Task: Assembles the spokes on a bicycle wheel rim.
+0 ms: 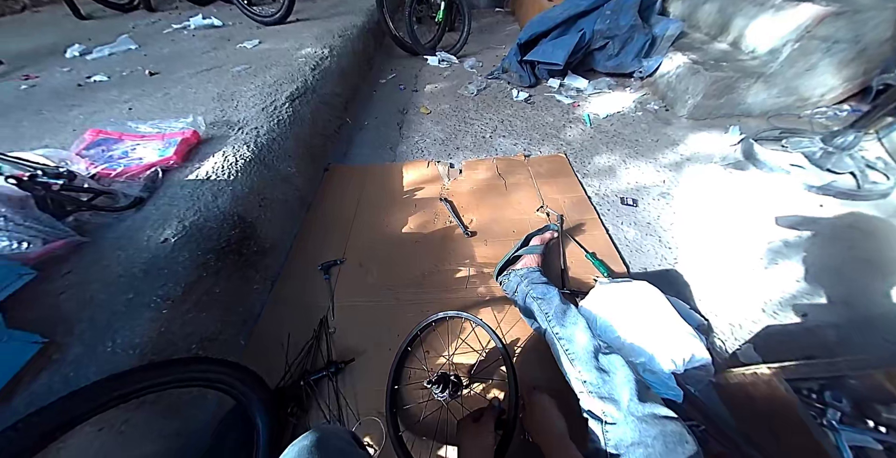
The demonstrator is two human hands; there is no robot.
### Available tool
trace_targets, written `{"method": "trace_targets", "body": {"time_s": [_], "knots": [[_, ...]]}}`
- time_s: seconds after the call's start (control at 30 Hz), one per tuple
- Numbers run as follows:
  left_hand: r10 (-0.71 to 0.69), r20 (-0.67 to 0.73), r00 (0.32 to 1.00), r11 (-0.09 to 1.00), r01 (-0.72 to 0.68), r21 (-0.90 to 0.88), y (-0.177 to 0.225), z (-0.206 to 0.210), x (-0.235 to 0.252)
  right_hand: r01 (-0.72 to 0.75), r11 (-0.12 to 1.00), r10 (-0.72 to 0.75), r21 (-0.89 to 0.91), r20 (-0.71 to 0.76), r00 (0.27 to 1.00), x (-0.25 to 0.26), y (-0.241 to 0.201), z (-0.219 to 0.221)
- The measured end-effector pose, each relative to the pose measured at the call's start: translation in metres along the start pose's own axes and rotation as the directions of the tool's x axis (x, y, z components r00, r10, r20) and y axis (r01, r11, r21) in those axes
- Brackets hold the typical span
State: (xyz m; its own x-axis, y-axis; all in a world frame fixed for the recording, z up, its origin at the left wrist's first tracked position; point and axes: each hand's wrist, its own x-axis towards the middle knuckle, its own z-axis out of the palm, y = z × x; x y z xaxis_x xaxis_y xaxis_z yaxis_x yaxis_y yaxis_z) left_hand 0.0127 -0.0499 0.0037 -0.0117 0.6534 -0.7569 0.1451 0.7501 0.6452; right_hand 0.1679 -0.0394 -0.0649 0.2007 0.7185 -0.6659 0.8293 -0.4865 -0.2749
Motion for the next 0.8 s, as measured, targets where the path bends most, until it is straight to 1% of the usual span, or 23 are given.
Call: {"method": "trace_targets", "body": {"time_s": [0.13, 0.37, 0.47, 0.57, 0.6, 0.7, 0.8], "knots": [[-0.017, 0.004, 1.000, 1.000, 0.017, -0.003, 0.001, 0.000, 0.001, -0.020, 1.000, 0.021, -0.023, 0.011, 1.000, 0.002, 0.005, 0.001], [-0.003, 0.013, 1.000, 1.000, 0.004, -0.029, -0.001, -0.002, 0.003, -0.055, 0.998, 0.054, -0.040, -0.021, 0.998, -0.007, 0.001, 0.004], [0.091, -0.022, 0.996, 0.993, -0.089, 0.078, 0.000, -0.001, -0.001, -0.098, 0.993, 0.096, -0.060, -0.030, 0.995, -0.009, 0.003, -0.003], [0.149, -0.057, 0.987, 0.974, -0.137, 0.178, 0.002, 0.002, -0.006, -0.082, 0.991, 0.077, -0.105, -0.051, 0.996, -0.007, 0.007, -0.004], [0.151, -0.056, 0.987, 0.974, -0.139, 0.178, 0.002, 0.002, -0.006, -0.068, 0.993, 0.062, -0.097, -0.057, 0.996, -0.006, 0.009, -0.001], [0.141, -0.036, 0.989, 0.981, -0.135, 0.136, 0.003, 0.002, -0.005, -0.083, 0.995, 0.081, -0.063, -0.035, 0.996, -0.015, -0.002, -0.011], [0.145, -0.025, 0.989, 0.983, -0.141, 0.118, 0.000, 0.001, -0.004, -0.095, 0.995, 0.097, 0.036, -0.052, 0.994, -0.018, -0.009, -0.018]]}}
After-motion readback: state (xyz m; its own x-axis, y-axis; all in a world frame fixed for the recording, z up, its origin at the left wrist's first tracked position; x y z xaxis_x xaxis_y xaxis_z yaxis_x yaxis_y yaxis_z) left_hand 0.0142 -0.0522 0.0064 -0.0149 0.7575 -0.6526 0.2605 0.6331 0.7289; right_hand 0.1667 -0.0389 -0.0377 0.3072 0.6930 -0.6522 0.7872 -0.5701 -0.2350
